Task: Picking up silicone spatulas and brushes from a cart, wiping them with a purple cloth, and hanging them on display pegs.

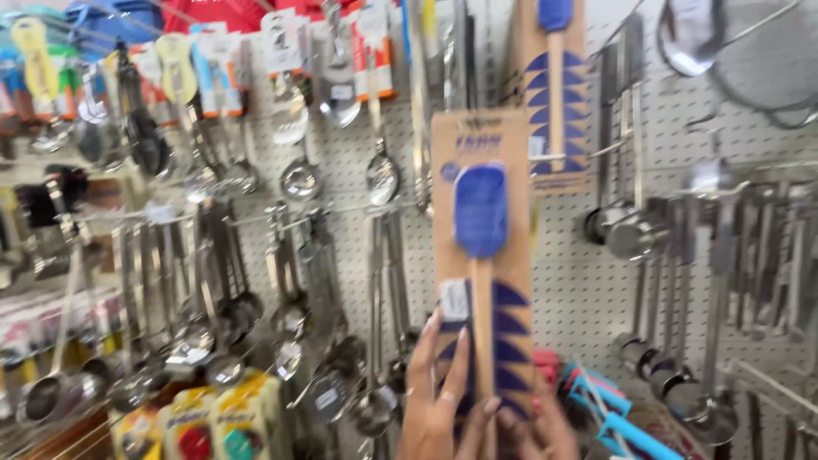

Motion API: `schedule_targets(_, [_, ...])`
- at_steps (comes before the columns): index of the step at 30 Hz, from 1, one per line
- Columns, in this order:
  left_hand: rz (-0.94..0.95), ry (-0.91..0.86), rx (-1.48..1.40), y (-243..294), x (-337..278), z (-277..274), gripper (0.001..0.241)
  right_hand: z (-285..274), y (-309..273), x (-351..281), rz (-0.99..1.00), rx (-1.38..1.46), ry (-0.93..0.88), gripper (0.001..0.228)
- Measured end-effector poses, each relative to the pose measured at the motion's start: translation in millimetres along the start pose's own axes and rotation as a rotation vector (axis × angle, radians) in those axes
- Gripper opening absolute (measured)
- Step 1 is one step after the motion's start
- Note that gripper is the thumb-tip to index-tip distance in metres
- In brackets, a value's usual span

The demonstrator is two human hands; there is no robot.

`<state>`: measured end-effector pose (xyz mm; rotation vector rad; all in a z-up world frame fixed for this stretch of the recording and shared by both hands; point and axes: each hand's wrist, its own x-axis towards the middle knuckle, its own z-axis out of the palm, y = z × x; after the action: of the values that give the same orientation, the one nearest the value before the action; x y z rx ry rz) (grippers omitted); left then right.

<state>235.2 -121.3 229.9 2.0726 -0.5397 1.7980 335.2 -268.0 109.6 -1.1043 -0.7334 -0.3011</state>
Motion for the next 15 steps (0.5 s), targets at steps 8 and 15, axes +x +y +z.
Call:
schedule_targets(8, [0.001,-0.074,-0.507,18,162,74,0.06,-22,-189,153,-0.29,-0.179,0.076,0.076])
schedule_targets(15, [0.08,-0.116,-0.489,-19,302,143,0.05,-36,-260,274,-0.164,-0.168,0.124,0.07])
